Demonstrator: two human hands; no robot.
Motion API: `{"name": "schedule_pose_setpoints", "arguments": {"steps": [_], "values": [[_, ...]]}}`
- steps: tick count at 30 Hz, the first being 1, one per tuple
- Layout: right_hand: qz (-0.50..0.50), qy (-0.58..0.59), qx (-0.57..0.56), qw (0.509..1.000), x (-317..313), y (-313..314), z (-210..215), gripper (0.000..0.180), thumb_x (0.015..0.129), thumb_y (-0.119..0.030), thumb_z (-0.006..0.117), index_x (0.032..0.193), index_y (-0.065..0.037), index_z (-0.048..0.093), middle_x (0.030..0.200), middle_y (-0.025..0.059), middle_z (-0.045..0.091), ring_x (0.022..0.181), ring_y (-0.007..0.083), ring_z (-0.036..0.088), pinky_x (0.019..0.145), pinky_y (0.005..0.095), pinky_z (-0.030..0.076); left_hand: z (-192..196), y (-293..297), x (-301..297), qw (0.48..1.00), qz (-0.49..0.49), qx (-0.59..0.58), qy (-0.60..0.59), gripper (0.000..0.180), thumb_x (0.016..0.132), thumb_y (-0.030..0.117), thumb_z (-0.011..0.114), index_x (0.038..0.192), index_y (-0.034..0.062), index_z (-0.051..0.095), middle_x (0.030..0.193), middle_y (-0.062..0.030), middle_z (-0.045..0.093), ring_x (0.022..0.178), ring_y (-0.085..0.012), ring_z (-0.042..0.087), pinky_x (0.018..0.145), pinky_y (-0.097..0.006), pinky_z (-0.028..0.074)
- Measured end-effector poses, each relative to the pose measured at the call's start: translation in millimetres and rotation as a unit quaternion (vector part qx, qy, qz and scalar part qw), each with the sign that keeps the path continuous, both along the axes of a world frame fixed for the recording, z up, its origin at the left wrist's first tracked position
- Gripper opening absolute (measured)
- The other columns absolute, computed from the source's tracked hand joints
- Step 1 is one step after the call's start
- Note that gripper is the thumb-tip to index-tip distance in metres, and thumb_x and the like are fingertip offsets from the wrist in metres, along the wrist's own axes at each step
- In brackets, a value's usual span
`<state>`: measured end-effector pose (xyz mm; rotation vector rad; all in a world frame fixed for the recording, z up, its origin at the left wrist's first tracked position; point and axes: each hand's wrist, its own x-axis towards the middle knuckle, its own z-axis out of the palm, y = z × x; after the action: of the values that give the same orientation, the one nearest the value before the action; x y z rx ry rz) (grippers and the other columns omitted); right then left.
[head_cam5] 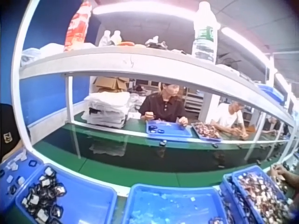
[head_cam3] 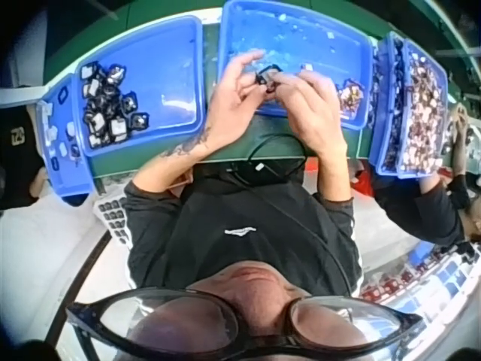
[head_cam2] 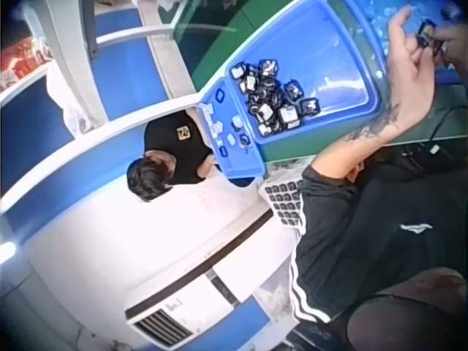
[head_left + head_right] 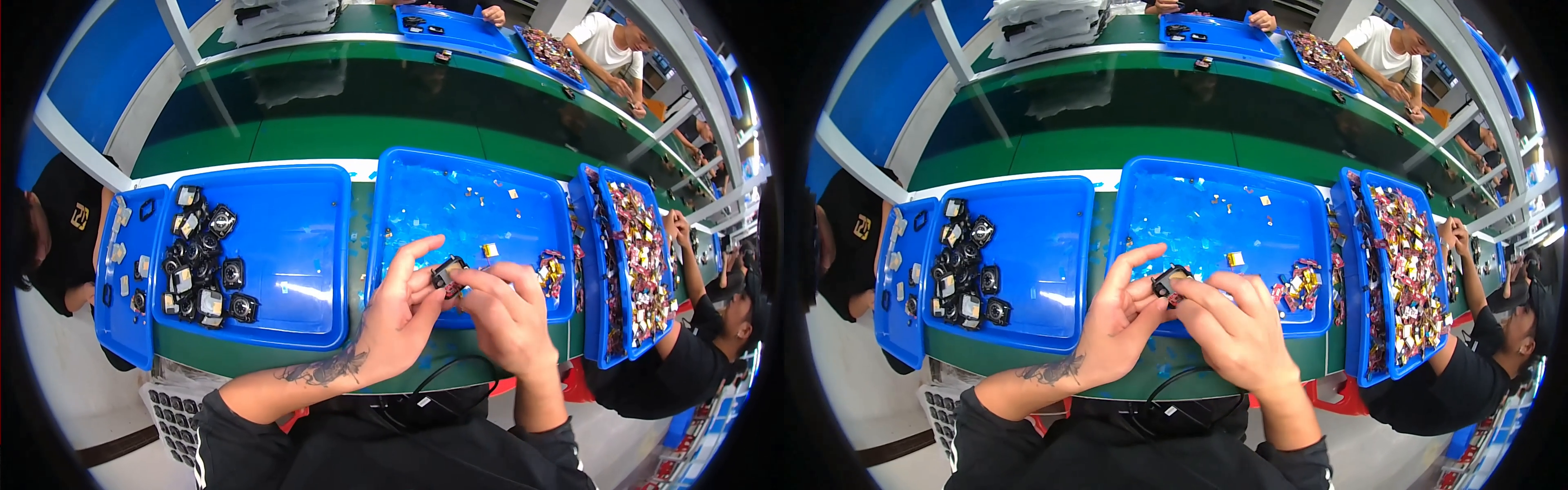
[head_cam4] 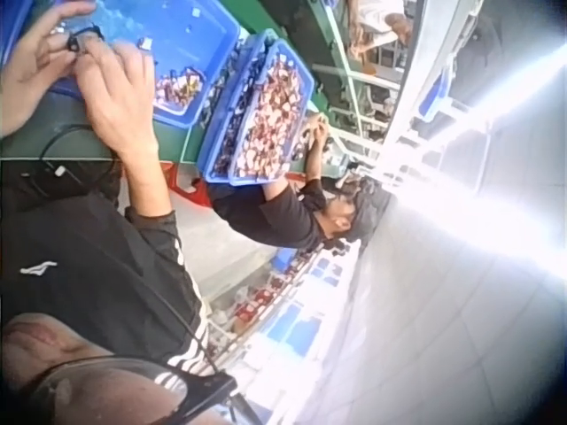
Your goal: Assembling small electronic components into a housing on a production line.
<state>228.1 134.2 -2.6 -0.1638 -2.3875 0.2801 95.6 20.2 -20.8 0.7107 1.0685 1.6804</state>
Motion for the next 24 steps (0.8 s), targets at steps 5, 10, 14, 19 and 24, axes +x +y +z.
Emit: {"name": "schedule_pose_setpoints", "arguments": {"steps": [5, 10, 14, 19, 24], "values": [[0.026, -0.179, 0.104, 0.978, -7.0, 8.3, 25.3, 0.017, 0.078, -0.019, 0.06, 0.091, -0.011, 0.056, 0.097, 0.0025, 0.057, 0.091, 0.0203, 0.055, 0.076, 0.0364, 0.042, 4.0, -3.3, -1.8, 0.998, -0.048, -0.014, 0.024, 0.049, 0.096, -0.006, 0.042, 0.14, 0.006, 0.025, 0.123, -0.0138, 0.055, 0.113, -0.0181, 0.057, 0.091, -0.034, 0.053], [0.056, -0.161, 0.154, 0.973, -13.9, 12.7, 20.4, 0.014, 0.076, -0.018, 0.06, 0.086, -0.012, 0.053, 0.081, 0.0024, 0.051, 0.08, 0.0195, 0.053, 0.071, 0.0348, 0.041, 2.6, -2.8, -2.7, 0.997, -0.076, -0.033, 0.004, 0.04, 0.097, -0.003, 0.045, 0.132, 0.008, 0.03, 0.119, -0.0115, 0.055, 0.107, -0.0176, 0.06, 0.084, -0.034, 0.057], [0.057, -0.16, 0.164, 0.972, -16.6, 13.8, 17.6, 0.015, 0.074, -0.018, 0.06, 0.084, -0.012, 0.052, 0.079, 0.002, 0.051, 0.076, 0.0191, 0.053, 0.068, 0.0336, 0.04, 2.1, -5.0, -2.9, 0.997, -0.074, -0.029, -0.016, 0.039, 0.097, -0.002, 0.046, 0.131, 0.0082, 0.031, 0.117, -0.011, 0.056, 0.106, -0.0178, 0.061, 0.084, -0.034, 0.057], [0.087, -0.109, 0.144, 0.98, -20.7, 16.7, 9.6, 0.015, 0.074, -0.019, 0.061, 0.084, -0.012, 0.052, 0.075, 0.0011, 0.049, 0.07, 0.0168, 0.054, 0.065, 0.0328, 0.039, -1.0, -4.8, -2.2, 0.998, -0.046, -0.022, -0.027, 0.032, 0.096, -0.007, 0.039, 0.124, 0.0068, 0.033, 0.12, -0.0127, 0.053, 0.104, -0.0151, 0.061, 0.083, -0.032, 0.058], [0.073, -0.099, 0.151, 0.981, -20.0, 16.7, 5.7, 0.016, 0.075, -0.02, 0.061, 0.087, -0.011, 0.054, 0.071, 0.0003, 0.048, 0.064, 0.0154, 0.054, 0.06, 0.0319, 0.039, -3.2, -5.9, -2.3, 0.997, -0.056, -0.012, -0.046, 0.029, 0.096, -0.006, 0.041, 0.121, 0.0063, 0.034, 0.117, -0.0117, 0.053, 0.103, -0.0147, 0.061, 0.081, -0.032, 0.058]]}}
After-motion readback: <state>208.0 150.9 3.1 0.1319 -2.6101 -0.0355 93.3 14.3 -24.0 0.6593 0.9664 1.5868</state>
